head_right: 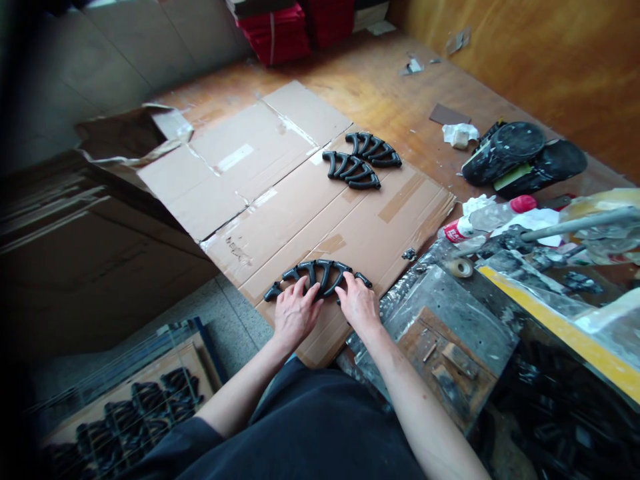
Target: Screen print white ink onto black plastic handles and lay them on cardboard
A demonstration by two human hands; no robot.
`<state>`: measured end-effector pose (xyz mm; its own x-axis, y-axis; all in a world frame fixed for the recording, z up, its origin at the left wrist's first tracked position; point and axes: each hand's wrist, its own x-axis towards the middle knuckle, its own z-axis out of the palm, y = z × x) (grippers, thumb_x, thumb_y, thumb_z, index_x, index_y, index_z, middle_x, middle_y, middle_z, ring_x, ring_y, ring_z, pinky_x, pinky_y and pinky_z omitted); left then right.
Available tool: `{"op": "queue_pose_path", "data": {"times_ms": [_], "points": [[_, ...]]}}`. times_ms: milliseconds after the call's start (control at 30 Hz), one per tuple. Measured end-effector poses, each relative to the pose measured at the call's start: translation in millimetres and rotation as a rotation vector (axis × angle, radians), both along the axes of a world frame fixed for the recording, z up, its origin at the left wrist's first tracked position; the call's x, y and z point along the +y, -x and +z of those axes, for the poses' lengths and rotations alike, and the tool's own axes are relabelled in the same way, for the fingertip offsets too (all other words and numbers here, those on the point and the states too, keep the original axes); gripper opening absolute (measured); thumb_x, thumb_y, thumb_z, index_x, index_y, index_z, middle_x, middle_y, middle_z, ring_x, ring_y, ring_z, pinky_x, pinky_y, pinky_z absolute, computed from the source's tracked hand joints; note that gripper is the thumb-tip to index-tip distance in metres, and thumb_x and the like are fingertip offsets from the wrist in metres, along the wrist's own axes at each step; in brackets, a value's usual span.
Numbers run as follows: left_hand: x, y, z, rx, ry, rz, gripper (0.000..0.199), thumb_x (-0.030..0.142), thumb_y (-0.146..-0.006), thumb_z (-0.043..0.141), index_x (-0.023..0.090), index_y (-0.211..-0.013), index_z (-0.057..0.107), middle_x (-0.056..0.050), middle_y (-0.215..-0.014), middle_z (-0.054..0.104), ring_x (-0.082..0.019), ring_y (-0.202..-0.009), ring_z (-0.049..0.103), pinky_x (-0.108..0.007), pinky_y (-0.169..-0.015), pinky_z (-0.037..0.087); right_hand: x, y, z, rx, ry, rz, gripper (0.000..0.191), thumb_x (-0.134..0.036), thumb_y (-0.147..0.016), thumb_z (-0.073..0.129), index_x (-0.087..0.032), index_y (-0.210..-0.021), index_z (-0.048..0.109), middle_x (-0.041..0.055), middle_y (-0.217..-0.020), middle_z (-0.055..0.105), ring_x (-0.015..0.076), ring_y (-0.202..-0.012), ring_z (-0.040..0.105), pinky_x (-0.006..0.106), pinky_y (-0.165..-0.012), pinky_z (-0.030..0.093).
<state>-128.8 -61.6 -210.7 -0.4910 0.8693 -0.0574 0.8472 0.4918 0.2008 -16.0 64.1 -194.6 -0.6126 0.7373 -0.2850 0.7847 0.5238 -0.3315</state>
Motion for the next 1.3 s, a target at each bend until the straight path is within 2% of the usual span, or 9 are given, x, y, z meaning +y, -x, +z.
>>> {"op": "queue_pose_path", "data": {"times_ms": [167,333,533,733,900,1133,1300], "points": [[-1,-6,-2.4,-0.013,-0.008,0.027,0.044,0.041,-0.090,0.049,0.028,-0.131,0.055,-0.010,-0.139,0.050,-0.030,-0.115,0.051,-0.044,-0.094,0.041,8,4,-3.9,0.112,0.052,0.015,0.041,-0.039,-0.093,0.052,-0.019,-0.128,0.050,0.0095,-0.111,0.067,0.0235,-0.096,0.066,0.035,-0.082,0.049],[-1,-5,1.6,-0.017,-0.018,0.022,0.046,0.039,-0.090,0.049,0.027,-0.134,0.053,-0.012,-0.141,0.049,-0.031,-0.122,0.048,-0.045,-0.097,0.041,9,1,-11.7,0.212,0.093,0.018,0.035,-0.035,-0.091,0.055,-0.019,-0.123,0.055,0.0064,-0.104,0.068,0.0222,-0.094,0.065,0.034,-0.084,0.049],[0,-13,1.0,-0.011,-0.048,0.034,0.048,0.042,-0.089,0.050,0.027,-0.134,0.054,-0.011,-0.146,0.045,-0.037,-0.133,0.039,-0.050,-0.104,0.036,3,-4,-14.9,0.212,0.054,0.053,0.038,-0.035,-0.093,0.051,-0.019,-0.127,0.054,0.0090,-0.117,0.065,0.0242,-0.102,0.064,0.037,-0.086,0.050],[-1,-16,-4.5,-0.020,-0.064,0.047,0.051,0.043,-0.088,0.051,0.024,-0.135,0.052,-0.014,-0.154,0.033,-0.038,-0.141,0.027,-0.059,-0.109,0.027,-4,-4,-11.5,0.172,0.025,0.080,0.040,-0.035,-0.094,0.049,-0.017,-0.129,0.054,0.0109,-0.119,0.064,0.0240,-0.105,0.062,0.036,-0.089,0.049],[7,-20,-8.9,-0.068,-0.078,0.001,0.053,0.042,-0.088,0.051,0.026,-0.138,0.049,-0.013,-0.151,0.039,-0.036,-0.139,0.031,-0.057,-0.109,0.028,-6,-3,-10.2,0.167,0.039,0.070,0.040,-0.037,-0.094,0.049,-0.018,-0.128,0.055,0.0108,-0.120,0.064,0.0235,-0.106,0.062,0.036,-0.091,0.048],[27,-25,-15.8,-0.078,-0.058,0.016,0.047,0.041,-0.087,0.051,0.025,-0.131,0.055,-0.011,-0.142,0.049,-0.039,-0.132,0.036,-0.060,-0.103,0.030,-8,-3,-10.8,0.257,0.084,0.007,0.045,-0.045,-0.094,0.047,-0.016,-0.127,0.055,0.0121,-0.119,0.065,0.0243,-0.109,0.062,0.038,-0.094,0.047],[29,-9,-18.0,-0.060,-0.071,-0.061,0.043,0.040,-0.081,0.062,0.026,-0.121,0.061,-0.009,-0.138,0.053,-0.038,-0.130,0.039,-0.058,-0.103,0.032,-15,-8,-13.8,0.346,0.087,0.003,0.046,-0.042,-0.095,0.047,-0.015,-0.132,0.051,0.0124,-0.123,0.063,0.0243,-0.111,0.061,0.039,-0.096,0.048]]}}
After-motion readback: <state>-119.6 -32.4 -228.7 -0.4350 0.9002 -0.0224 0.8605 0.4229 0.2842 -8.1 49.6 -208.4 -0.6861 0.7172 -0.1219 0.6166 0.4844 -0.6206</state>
